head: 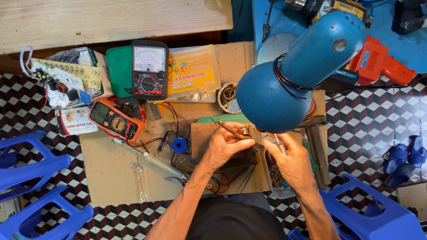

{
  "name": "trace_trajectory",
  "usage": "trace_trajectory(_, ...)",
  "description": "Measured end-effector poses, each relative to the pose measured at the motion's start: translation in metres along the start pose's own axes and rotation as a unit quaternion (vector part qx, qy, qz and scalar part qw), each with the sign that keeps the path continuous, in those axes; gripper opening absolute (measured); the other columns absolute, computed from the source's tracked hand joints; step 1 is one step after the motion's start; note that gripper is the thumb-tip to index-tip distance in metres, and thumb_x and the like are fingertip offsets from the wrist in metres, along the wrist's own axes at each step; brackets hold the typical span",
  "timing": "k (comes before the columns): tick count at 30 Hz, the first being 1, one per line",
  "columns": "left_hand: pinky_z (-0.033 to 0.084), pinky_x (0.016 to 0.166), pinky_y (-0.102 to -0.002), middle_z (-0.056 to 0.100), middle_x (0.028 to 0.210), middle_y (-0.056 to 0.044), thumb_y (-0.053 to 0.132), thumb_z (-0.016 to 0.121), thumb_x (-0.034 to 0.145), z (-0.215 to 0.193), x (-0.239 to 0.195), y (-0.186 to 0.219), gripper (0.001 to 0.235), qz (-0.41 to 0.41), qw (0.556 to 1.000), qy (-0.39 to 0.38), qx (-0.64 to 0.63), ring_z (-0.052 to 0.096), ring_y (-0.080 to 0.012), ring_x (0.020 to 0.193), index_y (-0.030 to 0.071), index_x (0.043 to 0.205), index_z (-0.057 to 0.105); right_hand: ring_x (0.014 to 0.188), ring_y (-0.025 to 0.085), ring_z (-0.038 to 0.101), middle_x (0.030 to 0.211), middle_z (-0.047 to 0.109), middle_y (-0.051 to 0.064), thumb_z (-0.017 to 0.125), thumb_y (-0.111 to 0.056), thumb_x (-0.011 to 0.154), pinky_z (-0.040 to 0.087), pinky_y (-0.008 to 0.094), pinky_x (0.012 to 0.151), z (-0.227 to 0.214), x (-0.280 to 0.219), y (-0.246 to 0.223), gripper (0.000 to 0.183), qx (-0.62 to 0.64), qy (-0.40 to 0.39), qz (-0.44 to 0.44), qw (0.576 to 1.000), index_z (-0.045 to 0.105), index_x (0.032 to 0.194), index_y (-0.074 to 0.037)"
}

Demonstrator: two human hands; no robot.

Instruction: The person solders wires to a small electronic component using a soldering iron and solder wire. They repeatedly heat the connection points and apply solder to secure the wires in place.

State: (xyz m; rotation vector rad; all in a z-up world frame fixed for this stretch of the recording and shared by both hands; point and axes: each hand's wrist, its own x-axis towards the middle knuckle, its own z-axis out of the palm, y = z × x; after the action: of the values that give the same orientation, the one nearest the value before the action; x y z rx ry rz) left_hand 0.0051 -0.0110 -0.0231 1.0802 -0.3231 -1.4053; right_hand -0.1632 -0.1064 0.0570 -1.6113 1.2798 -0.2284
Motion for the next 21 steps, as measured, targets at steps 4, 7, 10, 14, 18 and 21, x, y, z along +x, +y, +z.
trace_trajectory(4,0.057,0.095,-0.03,0.071,0.11,-0.011,0.007,0.081,0.085,-0.001,0.005,0.0,0.042,-0.003,1.0,0.01,0.009,0.07,-0.0165,0.103,-0.003,0.121,0.061,0.087,0.017,0.071,0.101,0.077,0.01,0.065,-0.023,0.098,0.052,0.03,0.078,-0.01,-0.007,-0.02,0.026,-0.103,0.059,0.013,0.993,0.072,0.121,-0.012)
trace_trajectory(7,0.055,0.095,-0.03,0.071,0.107,-0.009,0.01,0.081,0.085,0.0,0.005,0.003,0.043,-0.013,1.0,0.017,0.023,0.069,-0.0147,0.101,-0.002,0.121,0.061,0.081,0.023,0.07,0.099,0.072,0.015,0.062,-0.017,0.096,0.053,0.035,0.073,-0.013,-0.008,-0.033,0.028,-0.135,0.045,-0.046,0.989,0.07,0.121,-0.008)
trace_trajectory(10,0.053,0.095,-0.029,0.072,0.106,-0.007,0.012,0.081,0.085,0.001,0.005,0.009,0.045,-0.032,0.999,0.017,0.023,0.068,-0.0139,0.102,-0.001,0.123,0.061,0.081,0.021,0.075,0.096,0.076,0.011,0.062,-0.02,0.094,0.056,0.037,0.072,-0.01,-0.006,-0.047,0.03,-0.13,0.003,0.018,0.991,0.062,0.122,-0.009)
trace_trajectory(14,0.051,0.097,-0.03,0.071,0.106,-0.007,0.013,0.081,0.084,0.005,0.003,0.015,0.047,-0.046,0.999,0.021,0.016,0.066,-0.0141,0.103,-0.001,0.125,0.062,0.081,0.023,0.077,0.098,0.076,0.012,0.062,-0.018,0.094,0.058,0.038,0.069,-0.004,-0.008,-0.058,0.024,-0.099,0.015,-0.029,0.995,0.065,0.116,-0.008)
trace_trajectory(18,0.051,0.1,-0.031,0.073,0.11,-0.007,0.014,0.079,0.086,0.007,0.001,0.015,0.047,-0.034,0.999,0.007,0.021,0.067,-0.0144,0.105,-0.002,0.127,0.063,0.08,0.028,0.074,0.096,0.075,0.015,0.064,-0.013,0.096,0.056,0.04,0.068,-0.003,-0.009,-0.057,0.019,-0.174,0.04,-0.16,0.971,0.07,0.113,-0.008)
trace_trajectory(21,0.052,0.101,-0.032,0.071,0.111,-0.007,0.011,0.081,0.084,0.008,0.001,0.011,0.049,-0.021,0.999,0.031,0.024,0.068,-0.015,0.107,-0.001,0.127,0.06,0.084,0.031,0.073,0.1,0.073,0.017,0.063,-0.01,0.099,0.056,0.039,0.07,0.001,-0.007,-0.053,0.016,-0.166,0.069,-0.22,0.959,0.069,0.113,-0.005)
